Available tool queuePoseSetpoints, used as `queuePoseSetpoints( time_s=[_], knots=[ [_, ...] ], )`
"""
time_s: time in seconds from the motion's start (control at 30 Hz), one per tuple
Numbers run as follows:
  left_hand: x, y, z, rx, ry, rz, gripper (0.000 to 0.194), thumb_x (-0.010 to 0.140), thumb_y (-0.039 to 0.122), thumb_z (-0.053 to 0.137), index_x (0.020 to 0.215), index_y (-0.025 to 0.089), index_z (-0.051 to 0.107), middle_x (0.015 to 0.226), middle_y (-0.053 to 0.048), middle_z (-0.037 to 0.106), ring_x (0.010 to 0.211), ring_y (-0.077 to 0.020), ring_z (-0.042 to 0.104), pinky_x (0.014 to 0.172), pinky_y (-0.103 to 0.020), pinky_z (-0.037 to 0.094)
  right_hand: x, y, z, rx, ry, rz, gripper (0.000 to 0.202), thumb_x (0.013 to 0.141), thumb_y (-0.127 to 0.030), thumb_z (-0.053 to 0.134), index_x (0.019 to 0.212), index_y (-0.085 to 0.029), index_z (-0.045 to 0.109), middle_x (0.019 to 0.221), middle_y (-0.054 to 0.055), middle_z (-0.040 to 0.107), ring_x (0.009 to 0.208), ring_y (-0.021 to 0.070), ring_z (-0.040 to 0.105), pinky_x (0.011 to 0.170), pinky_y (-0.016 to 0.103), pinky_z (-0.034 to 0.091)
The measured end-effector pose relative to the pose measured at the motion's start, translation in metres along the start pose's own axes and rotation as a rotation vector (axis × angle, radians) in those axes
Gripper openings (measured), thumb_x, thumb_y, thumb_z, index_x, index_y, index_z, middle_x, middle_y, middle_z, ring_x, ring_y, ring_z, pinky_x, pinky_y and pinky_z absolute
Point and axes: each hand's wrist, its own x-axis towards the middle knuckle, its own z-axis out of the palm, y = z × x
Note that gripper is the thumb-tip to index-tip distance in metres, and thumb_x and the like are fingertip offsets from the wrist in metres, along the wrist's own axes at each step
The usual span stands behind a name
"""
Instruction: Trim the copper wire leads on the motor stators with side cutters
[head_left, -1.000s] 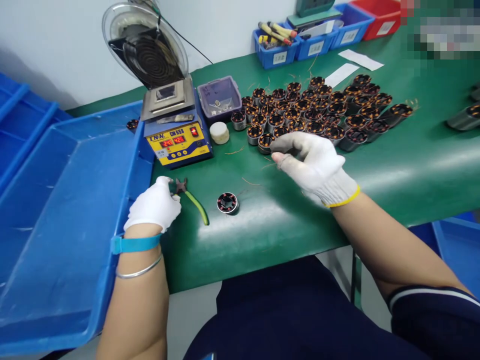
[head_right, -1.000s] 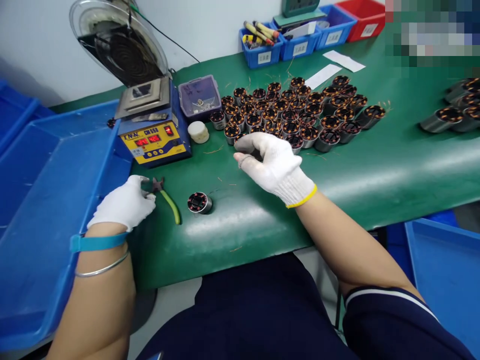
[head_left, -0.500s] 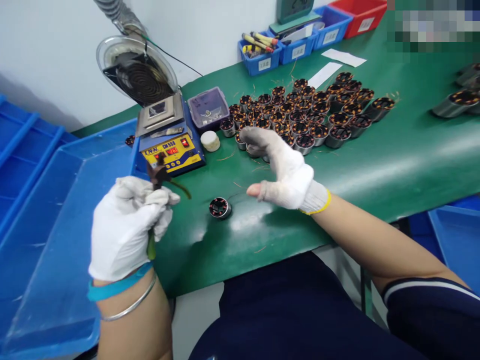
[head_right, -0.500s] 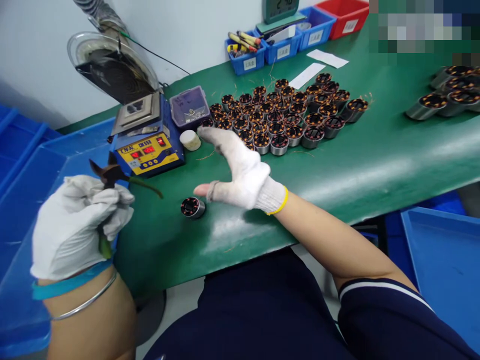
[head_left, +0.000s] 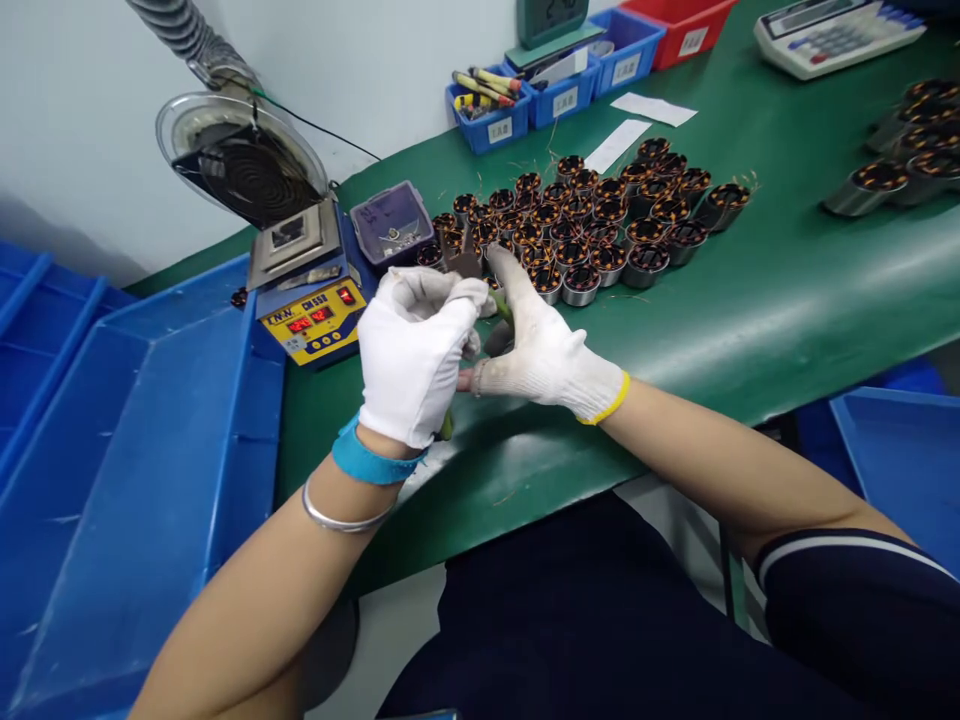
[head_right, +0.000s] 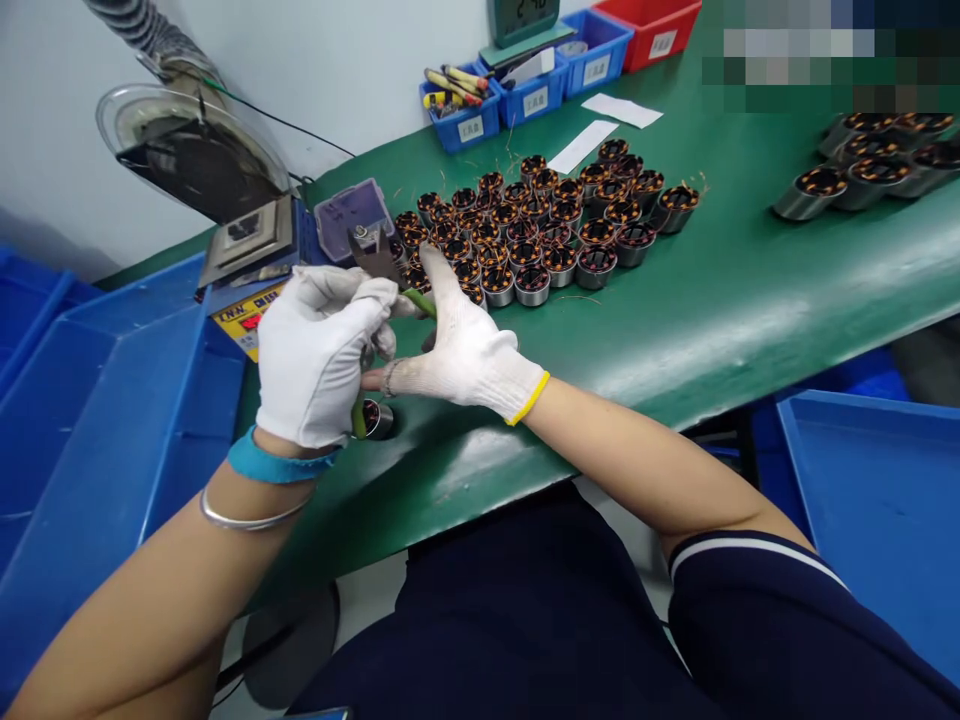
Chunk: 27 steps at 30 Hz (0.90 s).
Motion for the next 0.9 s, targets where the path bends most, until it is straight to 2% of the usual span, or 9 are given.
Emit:
queuePoseSetpoints(
  time_s=[0.1, 0.2, 0.3, 0.4, 0.47, 0.57, 0.7, 0.8, 0.9],
  knots=[
    [0.002, -0.004, -0.001, -0.038, 0.028, -0.004, 0.020, 0.076, 0.017, 0.070, 0.069, 0.019, 0.052, 0.064, 0.004, 0.067, 0.041, -0.0048, 0.049, 0.040, -0.019, 0.041, -0.004, -0.006, 0.002, -0.028, 0.022, 0.163, 0.135, 0.051, -0.046, 0.091, 0.160, -0.019, 0.016, 0.125, 0.014, 0.060, 0.088, 0.0263, 0.069, 0.083, 0.046, 0.059],
    [0.004, -0.008, 0.000, -0.102, 0.114, 0.006, 0.024, 0.072, 0.019, 0.073, 0.068, 0.019, 0.049, 0.060, 0.004, 0.064, 0.037, -0.0048, 0.046, 0.037, -0.020, 0.035, -0.008, -0.011, 0.007, 0.031, -0.025, 0.147, 0.122, 0.052, -0.045, 0.089, 0.156, -0.021, 0.030, 0.125, 0.011, 0.061, 0.099, 0.0277, 0.067, 0.087, 0.046, 0.058],
    [0.002, -0.013, -0.003, -0.202, 0.167, 0.002, 0.025, 0.076, 0.027, 0.073, 0.071, 0.020, 0.049, 0.060, 0.003, 0.065, 0.034, -0.0054, 0.043, 0.035, -0.022, 0.032, -0.010, -0.017, 0.009, 0.148, 0.018, 0.128, 0.111, 0.053, -0.046, 0.087, 0.149, -0.019, 0.039, 0.126, 0.010, 0.062, 0.101, 0.0260, 0.065, 0.086, 0.042, 0.058],
    [-0.010, -0.023, -0.013, -0.271, 0.135, -0.023, 0.024, 0.082, 0.037, 0.069, 0.080, 0.020, 0.052, 0.071, 0.000, 0.070, 0.043, -0.0081, 0.054, 0.044, -0.022, 0.042, -0.008, -0.022, 0.008, 0.210, 0.098, 0.178, 0.111, 0.051, -0.045, 0.088, 0.147, -0.015, 0.041, 0.126, 0.012, 0.060, 0.103, 0.0269, 0.064, 0.087, 0.042, 0.058],
    [-0.019, -0.029, -0.020, -0.273, 0.137, -0.019, 0.024, 0.079, 0.032, 0.073, 0.081, 0.020, 0.053, 0.077, 0.000, 0.072, 0.055, -0.0098, 0.062, 0.056, -0.023, 0.050, -0.008, -0.022, 0.007, 0.201, 0.113, 0.203, 0.114, 0.050, -0.046, 0.089, 0.148, -0.015, 0.040, 0.127, 0.012, 0.059, 0.107, 0.0289, 0.064, 0.090, 0.045, 0.057],
    [-0.028, -0.032, -0.023, -0.379, 0.142, -0.063, 0.022, 0.077, 0.027, 0.074, 0.082, 0.021, 0.054, 0.077, 0.002, 0.070, 0.062, -0.0108, 0.064, 0.061, -0.024, 0.052, -0.010, -0.015, 0.014, 0.103, 0.010, 0.136, 0.127, 0.042, -0.052, 0.091, 0.151, -0.019, 0.037, 0.138, 0.013, 0.054, 0.123, 0.0335, 0.058, 0.103, 0.049, 0.050],
    [-0.031, -0.026, -0.012, -0.565, 0.098, -0.121, 0.022, 0.082, 0.044, 0.070, 0.085, 0.023, 0.063, 0.089, 0.001, 0.067, 0.084, -0.0167, 0.068, 0.075, -0.032, 0.058, -0.017, -0.006, 0.025, -0.045, -0.110, 0.059, 0.136, 0.038, -0.060, 0.090, 0.154, -0.022, 0.029, 0.152, 0.016, 0.043, 0.138, 0.0362, 0.046, 0.112, 0.050, 0.041],
    [-0.032, -0.020, -0.009, -0.447, -0.006, -0.139, 0.033, 0.084, 0.057, 0.064, 0.092, 0.025, 0.068, 0.103, -0.004, 0.070, 0.101, -0.0231, 0.069, 0.087, -0.039, 0.059, -0.019, -0.007, 0.024, -0.036, -0.168, 0.125, 0.122, 0.046, -0.052, 0.088, 0.150, -0.023, 0.031, 0.140, 0.013, 0.054, 0.124, 0.0319, 0.058, 0.103, 0.046, 0.048],
    [-0.034, -0.009, -0.027, -0.036, -0.180, -0.102, 0.042, 0.081, 0.055, 0.069, 0.111, 0.025, 0.068, 0.107, -0.008, 0.073, 0.108, -0.0274, 0.069, 0.092, -0.040, 0.058, -0.015, -0.007, 0.017, 0.001, -0.187, 0.248, 0.091, 0.060, -0.043, 0.079, 0.141, -0.024, 0.040, 0.121, 0.007, 0.065, 0.107, 0.0270, 0.065, 0.095, 0.043, 0.051]
  ],
)
